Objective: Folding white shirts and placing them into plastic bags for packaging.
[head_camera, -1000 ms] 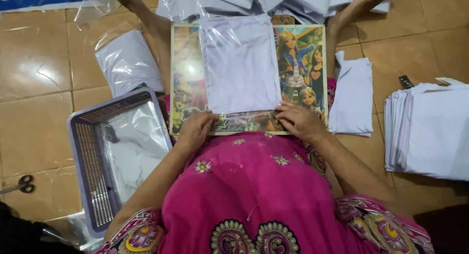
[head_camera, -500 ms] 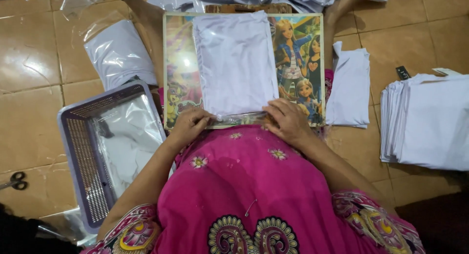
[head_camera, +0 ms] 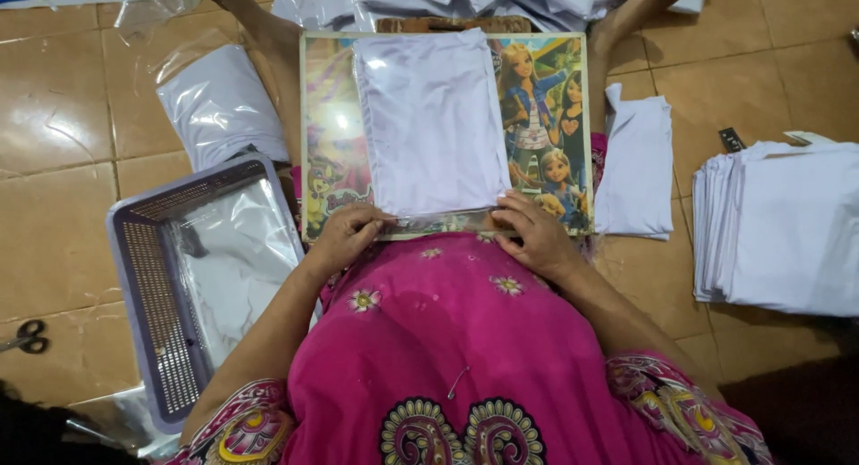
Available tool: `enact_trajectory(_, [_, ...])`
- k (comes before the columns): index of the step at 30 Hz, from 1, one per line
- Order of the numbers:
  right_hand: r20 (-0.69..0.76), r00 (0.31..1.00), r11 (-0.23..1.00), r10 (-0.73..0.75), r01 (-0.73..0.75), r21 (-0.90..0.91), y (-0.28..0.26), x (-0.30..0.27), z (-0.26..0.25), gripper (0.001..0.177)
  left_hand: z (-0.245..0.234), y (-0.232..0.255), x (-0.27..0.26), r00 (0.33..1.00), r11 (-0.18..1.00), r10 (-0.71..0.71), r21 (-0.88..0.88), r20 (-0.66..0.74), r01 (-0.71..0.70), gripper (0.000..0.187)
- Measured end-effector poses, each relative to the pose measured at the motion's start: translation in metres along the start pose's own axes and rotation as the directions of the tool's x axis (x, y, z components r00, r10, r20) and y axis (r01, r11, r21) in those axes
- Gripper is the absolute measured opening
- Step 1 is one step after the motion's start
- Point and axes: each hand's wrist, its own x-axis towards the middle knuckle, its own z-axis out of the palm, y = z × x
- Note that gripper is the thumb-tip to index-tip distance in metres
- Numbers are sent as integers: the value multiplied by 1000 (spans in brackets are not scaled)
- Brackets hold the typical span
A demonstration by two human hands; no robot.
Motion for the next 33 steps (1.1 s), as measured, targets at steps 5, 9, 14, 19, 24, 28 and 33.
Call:
enact_trajectory(5, [-26, 997, 997, 72, -71, 13, 10, -3, -2, 20, -7, 11, -1, 999, 999, -29, -24, 21, 29, 23])
enact_trajectory(9, [-88, 975, 968, 204, -187, 167, 18, -1, 4, 16, -5, 5, 0, 999, 1000, -20, -7, 27, 20, 22])
enact_trajectory(14, [-175, 929, 922, 328, -274, 272, 3, 11, -1, 15, -6, 7, 4, 995, 996, -84, 40, 51, 82, 23])
enact_trajectory(19, [-143, 935, 936, 323, -294, 194, 5, 4, 4, 20, -3, 2, 6, 992, 991, -120, 64, 39, 118, 23])
enact_trajectory(24, [-123, 909, 891, 399, -352, 286, -12, 7, -15, 11, -8, 19, 9, 983, 982, -178, 67, 53, 174, 27])
enact_trajectory(28, [-120, 879, 850, 462, -400, 344, -20, 12, -15, 14, -3, 19, 11, 978, 977, -202, 75, 44, 198, 28])
enact_trajectory(33, [-57, 832, 784, 552, -494, 376, -1, 12, 4, 25, -3, 25, 14, 960, 958, -277, 86, 35, 273, 28])
